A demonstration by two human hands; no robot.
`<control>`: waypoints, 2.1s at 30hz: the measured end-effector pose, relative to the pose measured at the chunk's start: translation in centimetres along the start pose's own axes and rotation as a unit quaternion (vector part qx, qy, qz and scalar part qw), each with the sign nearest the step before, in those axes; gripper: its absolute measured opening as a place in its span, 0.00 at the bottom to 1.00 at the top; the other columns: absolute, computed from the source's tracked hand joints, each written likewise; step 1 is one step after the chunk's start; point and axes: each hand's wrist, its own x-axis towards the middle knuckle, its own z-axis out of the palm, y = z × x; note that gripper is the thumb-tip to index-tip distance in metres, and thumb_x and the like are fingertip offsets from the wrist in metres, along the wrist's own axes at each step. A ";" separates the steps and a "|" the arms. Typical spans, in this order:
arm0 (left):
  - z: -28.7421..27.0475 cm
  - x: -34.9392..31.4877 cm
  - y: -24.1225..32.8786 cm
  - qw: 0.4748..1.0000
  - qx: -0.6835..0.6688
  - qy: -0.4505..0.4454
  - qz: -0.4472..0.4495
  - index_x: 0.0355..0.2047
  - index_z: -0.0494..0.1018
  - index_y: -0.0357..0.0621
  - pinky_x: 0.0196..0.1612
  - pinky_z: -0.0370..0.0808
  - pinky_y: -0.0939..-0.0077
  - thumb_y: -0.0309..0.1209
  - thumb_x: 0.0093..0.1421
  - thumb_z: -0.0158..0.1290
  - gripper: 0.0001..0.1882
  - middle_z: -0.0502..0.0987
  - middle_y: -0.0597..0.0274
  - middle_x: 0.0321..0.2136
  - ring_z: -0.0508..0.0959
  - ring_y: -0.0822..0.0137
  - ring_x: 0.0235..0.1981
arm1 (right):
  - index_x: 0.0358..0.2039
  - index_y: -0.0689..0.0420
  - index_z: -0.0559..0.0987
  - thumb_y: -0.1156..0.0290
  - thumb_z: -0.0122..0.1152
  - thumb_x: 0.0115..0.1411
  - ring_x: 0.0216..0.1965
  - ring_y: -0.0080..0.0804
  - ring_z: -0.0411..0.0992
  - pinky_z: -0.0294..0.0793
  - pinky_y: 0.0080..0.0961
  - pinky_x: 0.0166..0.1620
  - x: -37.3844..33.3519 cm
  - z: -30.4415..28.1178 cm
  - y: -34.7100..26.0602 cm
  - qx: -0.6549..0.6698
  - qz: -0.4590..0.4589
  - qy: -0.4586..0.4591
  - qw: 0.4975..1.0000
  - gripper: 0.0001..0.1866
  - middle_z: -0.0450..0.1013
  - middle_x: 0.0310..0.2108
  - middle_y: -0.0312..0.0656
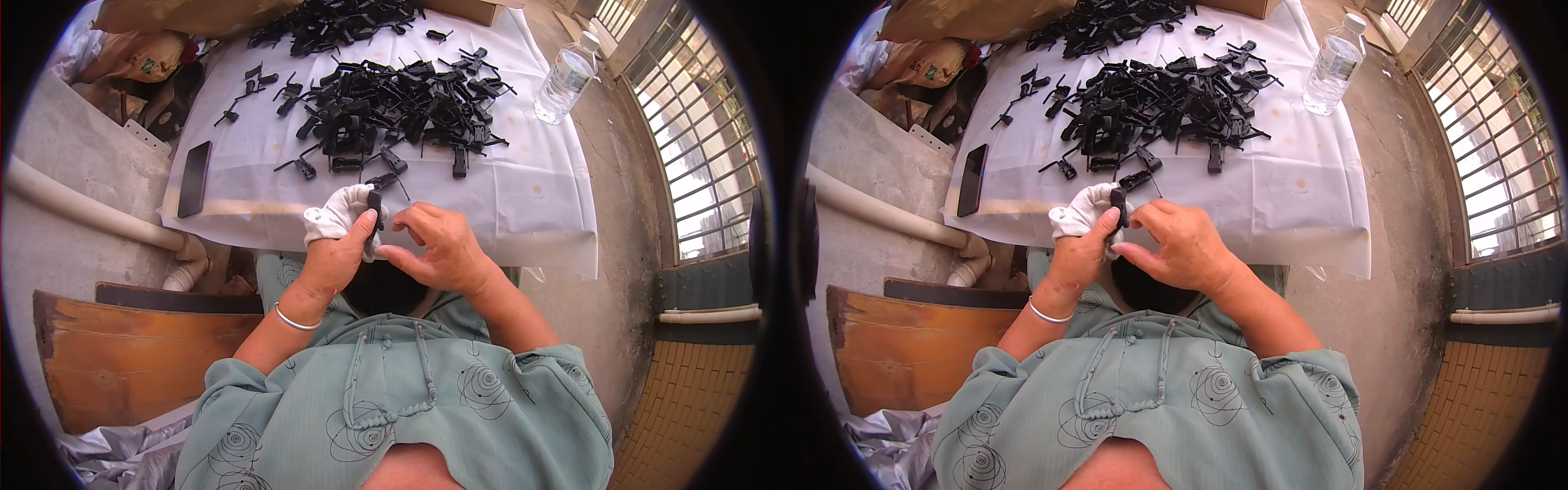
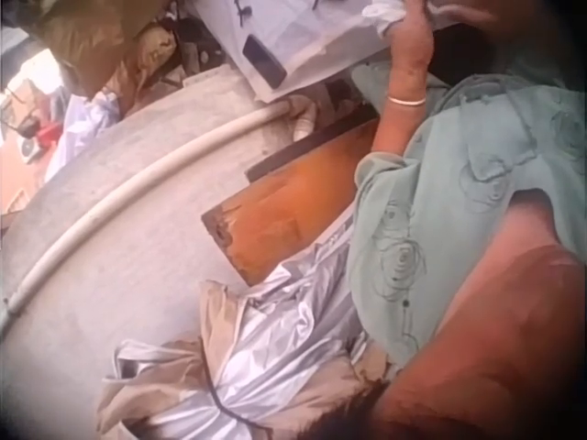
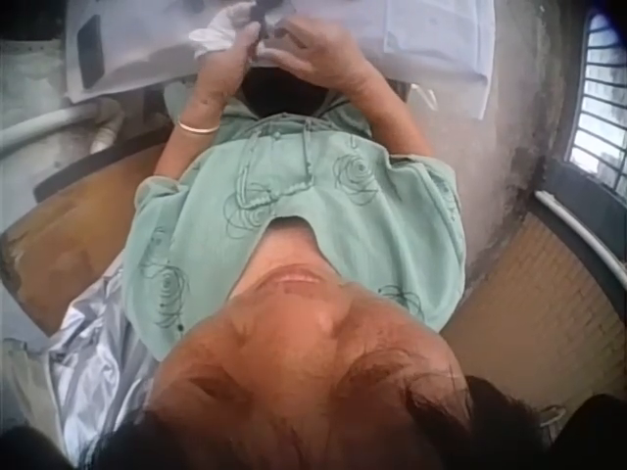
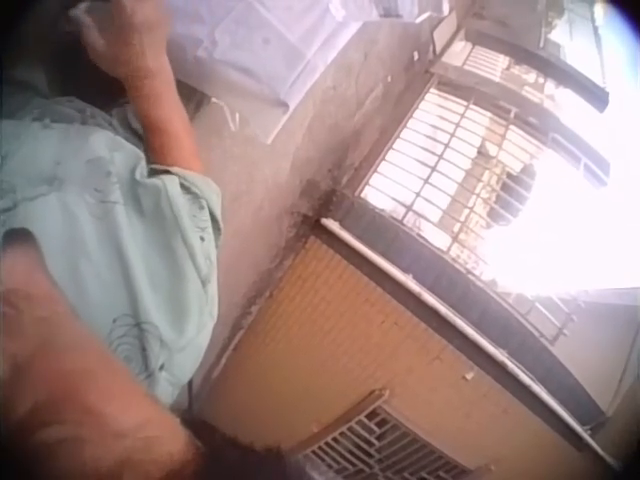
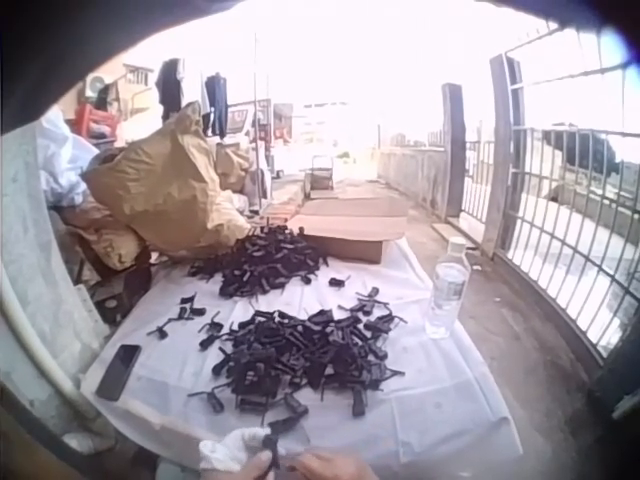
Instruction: Clean individual small black plastic components using a white cloth.
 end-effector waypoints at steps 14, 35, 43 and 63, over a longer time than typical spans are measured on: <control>0.5 -1.5 1.3 0.995 0.101 -0.013 0.010 0.46 0.64 0.34 0.25 0.71 0.85 0.21 0.57 0.47 0.15 0.72 0.62 0.31 0.74 0.76 0.23 | 0.25 0.63 0.71 0.69 0.51 0.60 0.18 0.34 0.59 0.62 0.25 0.24 0.7 1.6 0.8 0.097 0.065 -0.015 0.993 0.11 0.64 0.17 0.43; -0.2 -0.8 1.2 0.992 0.119 -0.039 0.017 0.52 0.57 0.40 0.21 0.62 0.89 0.24 0.62 0.39 0.18 0.69 0.66 0.28 0.62 0.81 0.18 | 0.31 0.61 0.76 0.74 0.62 0.50 0.19 0.25 0.65 0.65 0.21 0.25 -0.3 1.5 2.6 0.093 0.003 0.010 0.996 0.08 0.70 0.20 0.40; -0.3 -1.6 2.0 0.989 0.052 -0.118 -0.072 0.47 0.60 0.38 0.24 0.63 0.84 0.24 0.55 0.41 0.17 0.67 0.67 0.29 0.64 0.79 0.22 | 0.29 0.61 0.71 0.73 0.60 0.54 0.18 0.23 0.58 0.62 0.20 0.23 0.0 2.2 1.1 0.193 0.113 0.035 0.974 0.07 0.65 0.17 0.36; -1.1 -1.1 1.6 0.869 0.456 -0.132 0.135 0.49 0.66 0.35 0.48 0.68 0.69 0.28 0.57 0.47 0.20 0.71 0.45 0.44 0.72 0.51 0.44 | 0.27 0.60 0.71 0.68 0.54 0.56 0.20 0.43 0.67 0.68 0.32 0.26 0.8 1.7 4.0 -0.232 0.095 0.062 0.966 0.08 0.70 0.22 0.46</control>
